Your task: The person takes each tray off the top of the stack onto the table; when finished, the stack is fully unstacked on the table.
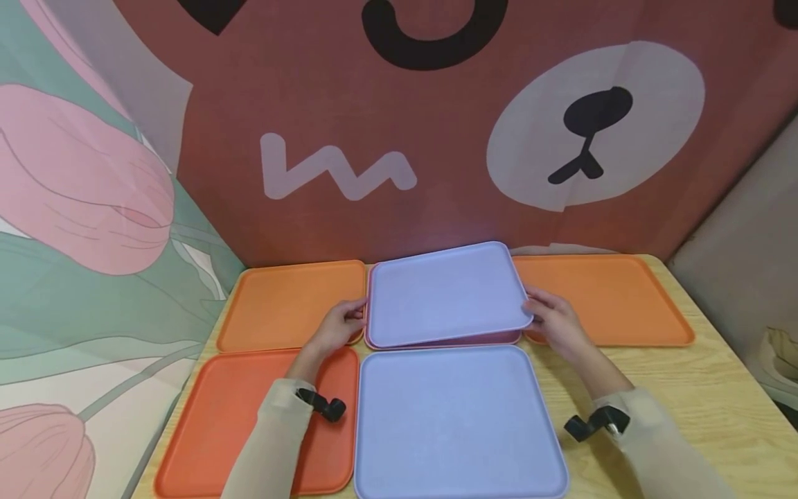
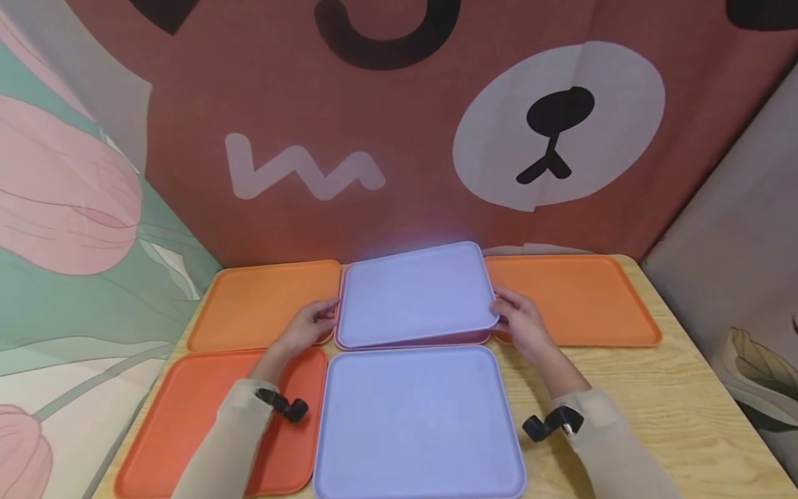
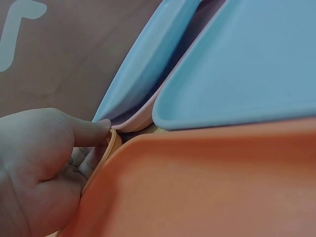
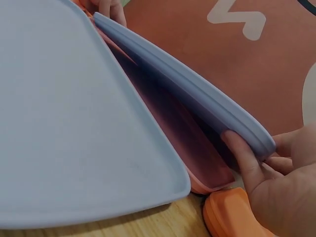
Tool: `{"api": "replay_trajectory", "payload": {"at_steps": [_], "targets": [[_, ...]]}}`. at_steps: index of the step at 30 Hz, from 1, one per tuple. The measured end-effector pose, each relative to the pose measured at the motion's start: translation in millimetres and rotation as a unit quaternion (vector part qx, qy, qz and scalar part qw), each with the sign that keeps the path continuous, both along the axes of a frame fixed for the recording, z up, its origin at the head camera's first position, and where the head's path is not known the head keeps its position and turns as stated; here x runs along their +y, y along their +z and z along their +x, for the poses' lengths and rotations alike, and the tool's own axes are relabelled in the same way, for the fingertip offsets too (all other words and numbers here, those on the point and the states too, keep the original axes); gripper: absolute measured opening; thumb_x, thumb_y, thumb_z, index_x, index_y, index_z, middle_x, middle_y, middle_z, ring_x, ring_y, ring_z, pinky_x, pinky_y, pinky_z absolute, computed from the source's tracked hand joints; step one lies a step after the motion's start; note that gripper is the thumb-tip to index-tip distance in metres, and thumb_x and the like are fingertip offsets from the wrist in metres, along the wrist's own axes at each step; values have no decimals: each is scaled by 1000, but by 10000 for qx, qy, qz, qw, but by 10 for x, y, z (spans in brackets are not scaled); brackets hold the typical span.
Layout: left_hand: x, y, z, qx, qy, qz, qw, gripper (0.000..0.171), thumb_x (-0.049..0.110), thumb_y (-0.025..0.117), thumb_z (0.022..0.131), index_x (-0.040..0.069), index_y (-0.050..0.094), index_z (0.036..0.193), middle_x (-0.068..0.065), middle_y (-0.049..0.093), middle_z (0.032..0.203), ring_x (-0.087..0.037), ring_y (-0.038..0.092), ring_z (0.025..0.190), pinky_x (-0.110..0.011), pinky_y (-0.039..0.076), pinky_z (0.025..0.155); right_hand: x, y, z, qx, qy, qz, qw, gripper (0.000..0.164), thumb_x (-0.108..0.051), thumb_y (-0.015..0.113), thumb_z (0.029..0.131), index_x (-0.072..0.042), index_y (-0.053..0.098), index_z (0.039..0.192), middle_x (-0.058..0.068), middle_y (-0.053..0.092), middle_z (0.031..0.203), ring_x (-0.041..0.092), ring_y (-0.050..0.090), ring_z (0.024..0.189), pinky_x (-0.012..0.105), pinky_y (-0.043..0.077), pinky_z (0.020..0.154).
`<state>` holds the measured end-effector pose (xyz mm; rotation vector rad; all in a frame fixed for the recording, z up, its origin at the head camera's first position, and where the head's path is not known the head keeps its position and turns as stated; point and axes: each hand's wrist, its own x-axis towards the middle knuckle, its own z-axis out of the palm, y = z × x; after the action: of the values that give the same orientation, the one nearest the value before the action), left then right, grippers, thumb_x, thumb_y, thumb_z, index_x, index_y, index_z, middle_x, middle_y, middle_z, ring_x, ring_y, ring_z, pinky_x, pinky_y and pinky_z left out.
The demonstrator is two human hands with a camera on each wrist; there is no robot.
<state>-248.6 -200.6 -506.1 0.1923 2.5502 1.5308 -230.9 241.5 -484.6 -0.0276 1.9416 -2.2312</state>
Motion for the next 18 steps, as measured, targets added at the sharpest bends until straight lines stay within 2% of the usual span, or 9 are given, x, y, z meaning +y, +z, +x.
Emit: {"api": "replay_trajectory", "payload": {"at_steps": [3,5,8,11,13,17,18], "targets": [[2,-1,4,-25,6,44,10000,53,-3,63,97,3,51,149,-19,56,121,-29,55,110,-35,49,93,7,-14,20,-10,-95,-381,9992,61,-6,50,107,16,19,154,-13,70,105,5,68,92,23,58,77],[4,0,7,-53,13,41,10000,53,-3,62,97,3,50,149,-18,56,121,-29,55,110,-35,49,94,23,-23,36,-11,-161,-625,9979,55,-5,50,106,14,28,153,-10,71,104,7,69,91,23,58,75],[6,4,12,-110,12,77,9999,54,-3,62,98,4,50,150,-17,55,122,-28,54,110,-36,49,95,64,-29,68,17,-159,-955,9953,39,-3,50,106,-3,53,145,-8,73,106,8,69,91,24,58,75],[9,9,14,-107,-19,73,9999,54,-3,62,98,3,49,150,-18,54,123,-29,53,111,-37,48,96,109,-17,106,45,-87,-1320,9912,32,-1,49,106,-17,71,123,-4,73,107,10,69,92,25,58,75],[14,14,13,-108,-31,65,9999,54,-3,62,98,3,49,150,-18,54,123,-29,54,111,-38,48,96,134,2,132,58,-19,-1501,9887,35,0,47,106,-20,74,116,-3,73,108,11,69,92,25,58,75],[12,12,14,-43,-44,41,10000,53,-2,61,99,2,49,150,-18,55,123,-29,55,111,-36,48,95,182,46,194,36,63,-1729,9849,37,1,45,107,-18,76,115,-2,73,110,11,69,93,25,57,75],[29,70,44,-72,-49,60,9999,53,-3,61,99,0,48,150,-20,55,123,-30,54,112,-37,48,95,193,54,211,49,81,-1734,9848,38,1,45,107,-19,76,116,-2,73,110,11,69,93,24,57,75]]}}
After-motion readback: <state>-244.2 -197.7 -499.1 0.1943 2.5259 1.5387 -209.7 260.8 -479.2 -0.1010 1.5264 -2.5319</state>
